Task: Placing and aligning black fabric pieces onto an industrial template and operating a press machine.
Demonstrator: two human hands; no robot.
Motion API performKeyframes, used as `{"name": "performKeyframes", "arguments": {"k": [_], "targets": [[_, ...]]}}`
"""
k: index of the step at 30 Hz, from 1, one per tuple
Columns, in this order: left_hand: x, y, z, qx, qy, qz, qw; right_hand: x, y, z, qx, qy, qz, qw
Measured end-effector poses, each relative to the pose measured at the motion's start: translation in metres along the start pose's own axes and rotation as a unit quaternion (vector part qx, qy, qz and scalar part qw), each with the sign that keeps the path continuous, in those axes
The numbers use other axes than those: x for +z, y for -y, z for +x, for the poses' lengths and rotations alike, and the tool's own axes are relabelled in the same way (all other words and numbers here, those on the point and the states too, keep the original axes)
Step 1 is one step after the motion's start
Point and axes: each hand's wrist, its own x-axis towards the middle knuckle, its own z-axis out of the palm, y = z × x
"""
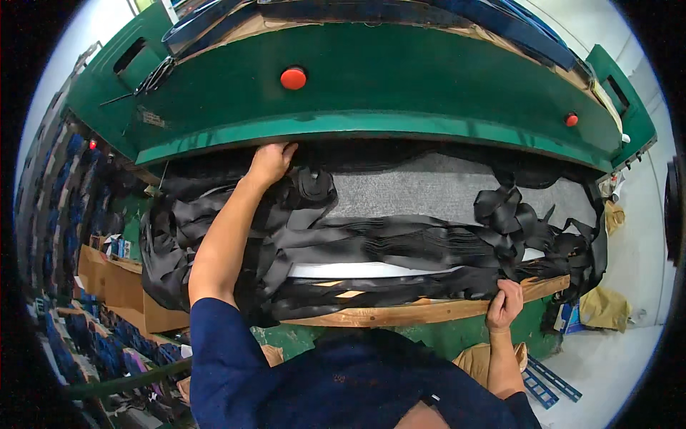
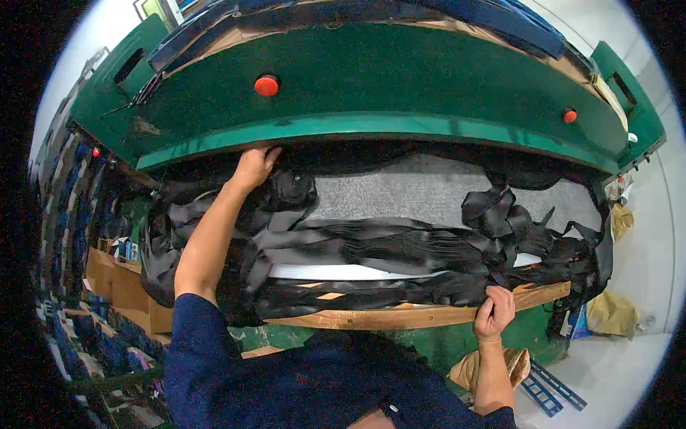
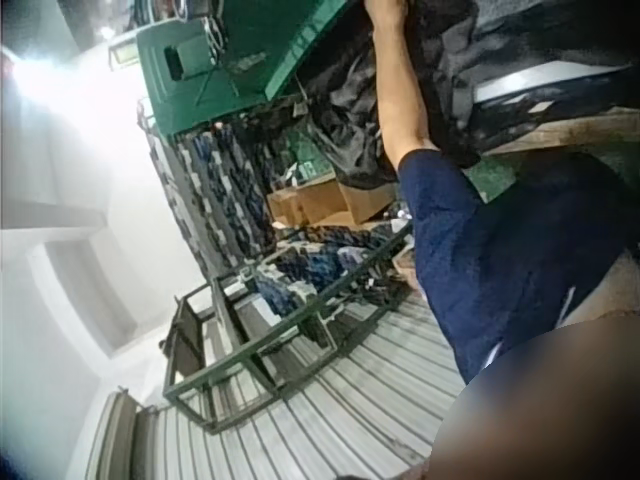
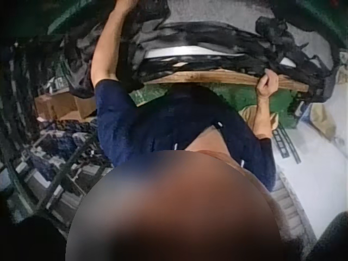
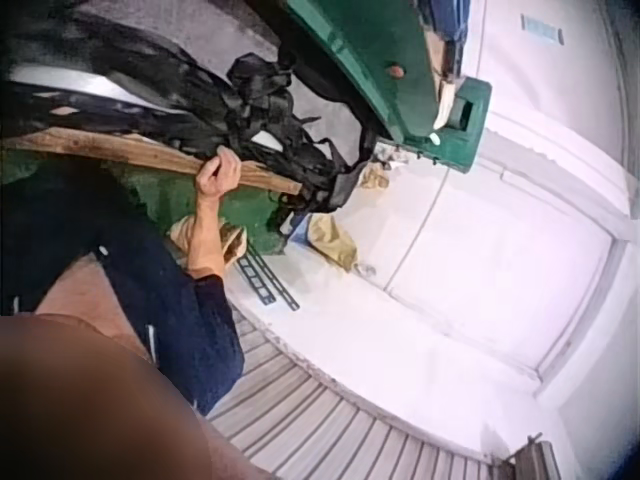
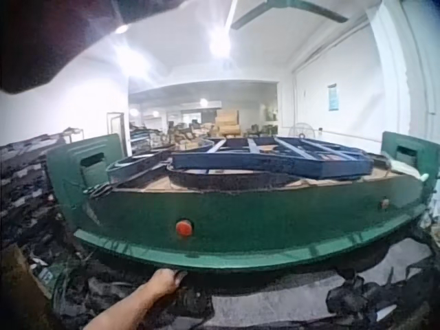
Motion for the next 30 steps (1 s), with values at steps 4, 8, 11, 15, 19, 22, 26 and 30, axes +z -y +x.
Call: {"name": "performKeyframes", "arguments": {"k": [4,8,11,15,19,22,26,30], "targets": [[0.011,0.019,0.001,0.029,-0.040,0.021,0.999,0.001,-0.001,0.000,0.008,0.015,0.009,1.000],[0.018,0.020,0.001,0.037,-0.062,0.023,0.997,0.001,-0.002,0.000,0.011,0.007,0.003,1.000],[0.016,0.022,0.001,0.066,-0.069,0.030,0.995,0.000,-0.001,0.002,0.011,0.018,0.002,1.000],[0.006,0.001,-0.004,0.062,-0.052,0.025,0.996,-0.002,-0.002,0.006,0.005,0.023,0.003,1.000],[-0.018,-0.028,-0.033,-0.044,-0.039,-0.041,0.997,-0.013,-0.003,0.009,0.184,-0.034,0.106,0.977],[-0.035,-0.048,-0.062,0.071,-0.153,0.017,0.986,-0.043,-0.052,0.067,0.058,-0.066,0.064,0.994],[-0.080,-0.108,-0.024,0.145,-0.189,-0.003,0.971,-0.034,-0.131,0.230,0.083,-0.114,0.057,0.988],[-0.084,-0.139,0.052,0.175,-0.221,0.029,0.959,0.030,-0.199,0.340,0.144,-0.144,0.035,0.978]]}}
